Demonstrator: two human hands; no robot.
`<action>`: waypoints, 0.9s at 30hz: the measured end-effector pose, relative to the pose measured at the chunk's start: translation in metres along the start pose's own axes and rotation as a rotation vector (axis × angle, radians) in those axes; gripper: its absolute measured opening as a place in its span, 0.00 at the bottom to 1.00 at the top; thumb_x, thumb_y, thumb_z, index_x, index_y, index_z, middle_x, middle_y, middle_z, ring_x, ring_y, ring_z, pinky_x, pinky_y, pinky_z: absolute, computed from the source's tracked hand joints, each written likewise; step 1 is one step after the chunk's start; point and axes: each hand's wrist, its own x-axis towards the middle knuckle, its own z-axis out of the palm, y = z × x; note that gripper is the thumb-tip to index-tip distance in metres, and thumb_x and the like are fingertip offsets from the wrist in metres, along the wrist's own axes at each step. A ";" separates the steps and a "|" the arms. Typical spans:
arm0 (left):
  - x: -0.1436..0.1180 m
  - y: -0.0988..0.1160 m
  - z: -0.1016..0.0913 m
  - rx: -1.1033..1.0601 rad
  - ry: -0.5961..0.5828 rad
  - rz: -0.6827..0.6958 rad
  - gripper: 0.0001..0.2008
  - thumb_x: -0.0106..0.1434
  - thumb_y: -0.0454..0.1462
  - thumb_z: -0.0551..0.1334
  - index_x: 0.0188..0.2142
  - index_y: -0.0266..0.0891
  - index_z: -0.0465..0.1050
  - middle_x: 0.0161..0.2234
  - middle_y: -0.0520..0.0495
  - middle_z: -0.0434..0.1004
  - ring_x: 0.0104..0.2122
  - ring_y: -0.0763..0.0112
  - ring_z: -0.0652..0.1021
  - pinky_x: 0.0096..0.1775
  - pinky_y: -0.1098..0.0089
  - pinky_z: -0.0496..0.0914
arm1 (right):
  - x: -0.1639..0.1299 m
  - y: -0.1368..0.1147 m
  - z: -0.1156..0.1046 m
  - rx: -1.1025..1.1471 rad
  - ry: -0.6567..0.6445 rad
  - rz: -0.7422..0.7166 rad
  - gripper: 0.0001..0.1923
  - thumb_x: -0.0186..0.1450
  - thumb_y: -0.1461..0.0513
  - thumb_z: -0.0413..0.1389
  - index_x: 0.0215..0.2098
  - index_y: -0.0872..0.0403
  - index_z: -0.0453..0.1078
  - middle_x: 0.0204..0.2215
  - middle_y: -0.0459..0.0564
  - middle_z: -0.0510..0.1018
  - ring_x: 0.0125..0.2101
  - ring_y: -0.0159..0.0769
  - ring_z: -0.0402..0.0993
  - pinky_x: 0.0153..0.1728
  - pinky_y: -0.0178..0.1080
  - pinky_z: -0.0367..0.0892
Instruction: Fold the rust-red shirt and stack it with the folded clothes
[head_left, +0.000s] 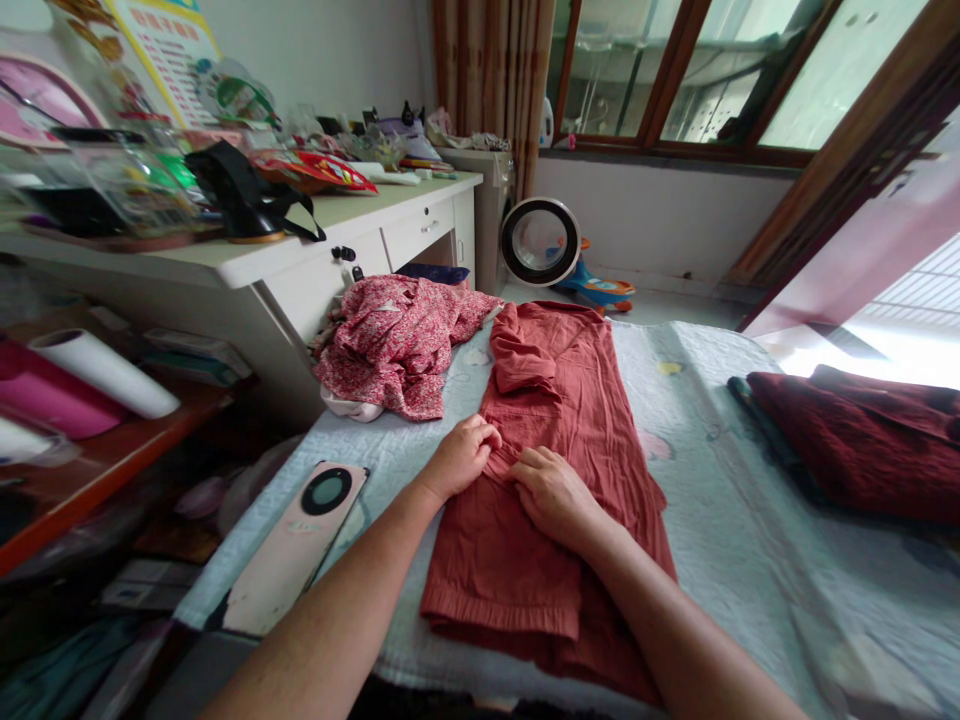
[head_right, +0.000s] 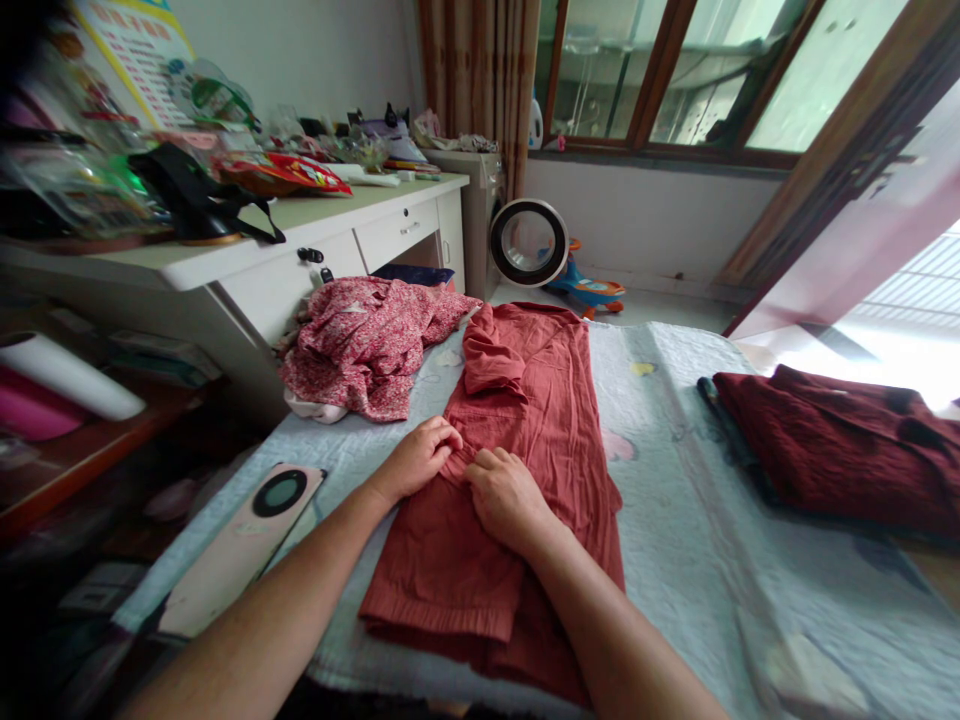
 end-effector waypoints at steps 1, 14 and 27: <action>0.000 0.000 0.000 -0.001 0.000 0.000 0.12 0.56 0.24 0.54 0.31 0.40 0.72 0.35 0.49 0.70 0.38 0.69 0.73 0.46 0.68 0.69 | 0.000 0.000 0.000 -0.005 0.000 0.003 0.07 0.67 0.67 0.51 0.34 0.54 0.71 0.34 0.48 0.73 0.37 0.35 0.65 0.40 0.37 0.59; -0.001 0.003 -0.003 0.007 -0.033 0.002 0.05 0.58 0.30 0.60 0.32 0.40 0.72 0.35 0.49 0.69 0.37 0.69 0.72 0.43 0.69 0.68 | 0.000 0.004 0.007 -0.019 0.035 0.007 0.08 0.68 0.67 0.51 0.35 0.54 0.72 0.34 0.49 0.73 0.37 0.36 0.65 0.41 0.38 0.59; 0.000 -0.001 0.001 0.019 -0.011 0.016 0.10 0.58 0.26 0.55 0.32 0.40 0.71 0.35 0.49 0.69 0.38 0.68 0.73 0.46 0.68 0.68 | -0.001 0.001 0.005 -0.063 -0.013 0.043 0.15 0.69 0.65 0.49 0.50 0.51 0.72 0.40 0.51 0.71 0.40 0.38 0.63 0.44 0.39 0.59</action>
